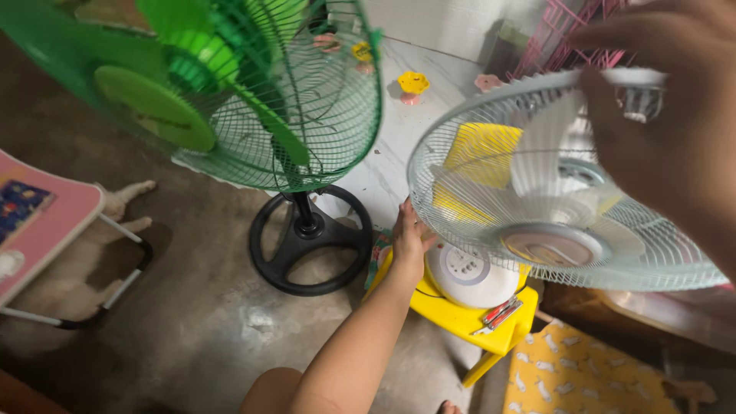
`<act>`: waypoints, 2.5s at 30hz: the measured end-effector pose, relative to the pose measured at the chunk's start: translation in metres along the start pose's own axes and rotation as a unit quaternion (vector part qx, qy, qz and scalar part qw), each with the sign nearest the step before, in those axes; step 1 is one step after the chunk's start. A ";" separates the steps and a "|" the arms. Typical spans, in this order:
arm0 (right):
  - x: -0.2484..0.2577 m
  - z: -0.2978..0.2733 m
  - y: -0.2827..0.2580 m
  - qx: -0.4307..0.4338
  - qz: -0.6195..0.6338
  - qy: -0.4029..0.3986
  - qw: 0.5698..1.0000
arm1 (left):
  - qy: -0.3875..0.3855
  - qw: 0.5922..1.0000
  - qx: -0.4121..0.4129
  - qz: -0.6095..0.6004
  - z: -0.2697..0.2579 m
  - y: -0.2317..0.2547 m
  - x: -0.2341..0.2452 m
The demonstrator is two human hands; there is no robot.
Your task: The person disassembles and reassembles two electric fans. They remove the front grille and blades from a white fan, then reattach the grille and secure it with a screwdriver. They then remove the front grille and blades from a green fan and reattach the blades.
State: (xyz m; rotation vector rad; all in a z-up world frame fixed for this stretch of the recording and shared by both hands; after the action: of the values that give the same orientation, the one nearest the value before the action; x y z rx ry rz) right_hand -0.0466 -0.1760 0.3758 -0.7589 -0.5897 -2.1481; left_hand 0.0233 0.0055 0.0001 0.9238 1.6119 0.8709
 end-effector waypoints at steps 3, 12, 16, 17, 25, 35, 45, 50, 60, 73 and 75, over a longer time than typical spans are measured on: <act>-0.052 0.059 -0.005 -0.012 -0.048 -0.129 0.990 | 0.001 0.999 0.012 -0.048 0.018 0.024 0.003; -0.111 0.085 -0.005 -0.113 -0.138 -0.330 0.927 | -0.122 0.984 -0.047 -0.123 0.036 0.058 -0.002; -0.114 0.081 -0.006 -0.125 -0.123 -0.334 0.926 | -0.157 0.971 -0.057 -0.169 0.047 0.052 0.003; -0.114 0.082 -0.006 -0.135 -0.123 -0.337 0.924 | -0.156 0.972 -0.055 -0.167 0.050 0.051 0.003; -0.107 0.077 -0.037 0.175 -0.230 -0.327 0.900 | -0.185 0.963 -0.181 -0.072 0.072 0.043 0.006; -0.109 0.068 -0.029 0.226 -0.217 -0.378 0.871 | -0.212 0.972 -0.104 0.019 0.062 0.108 0.004; -0.104 0.068 -0.036 0.288 -0.145 -0.323 0.890 | -0.263 0.941 -0.129 0.169 0.061 0.148 0.011; -0.107 0.068 -0.042 0.257 -0.218 -0.406 0.849 | -0.267 0.942 -0.119 0.164 0.071 0.151 0.010; -0.097 0.033 -0.060 0.284 -0.294 -0.246 0.879 | -0.296 0.927 -0.173 0.155 0.066 0.145 0.008; -0.096 0.024 -0.057 0.293 -0.254 -0.229 0.893 | -0.351 0.921 -0.157 0.053 0.062 0.135 0.000; -0.097 0.023 -0.056 0.295 -0.258 -0.233 0.890 | -0.345 0.928 -0.142 0.021 0.060 0.133 -0.001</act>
State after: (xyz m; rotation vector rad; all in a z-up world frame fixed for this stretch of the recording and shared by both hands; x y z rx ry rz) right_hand -0.0321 -0.0790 0.3175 -0.8251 -1.7762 -2.0346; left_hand 0.1007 0.0688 0.1066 0.9199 0.8379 0.6752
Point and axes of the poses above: each hand's wrist, its own z-axis towards the middle knuckle, its own x-axis out of the back of the hand, y = z × x, the point moved 2 cm from there along z, towards the middle knuckle, and after that the axes turned 15 degrees about z, right-handed, at the moved point
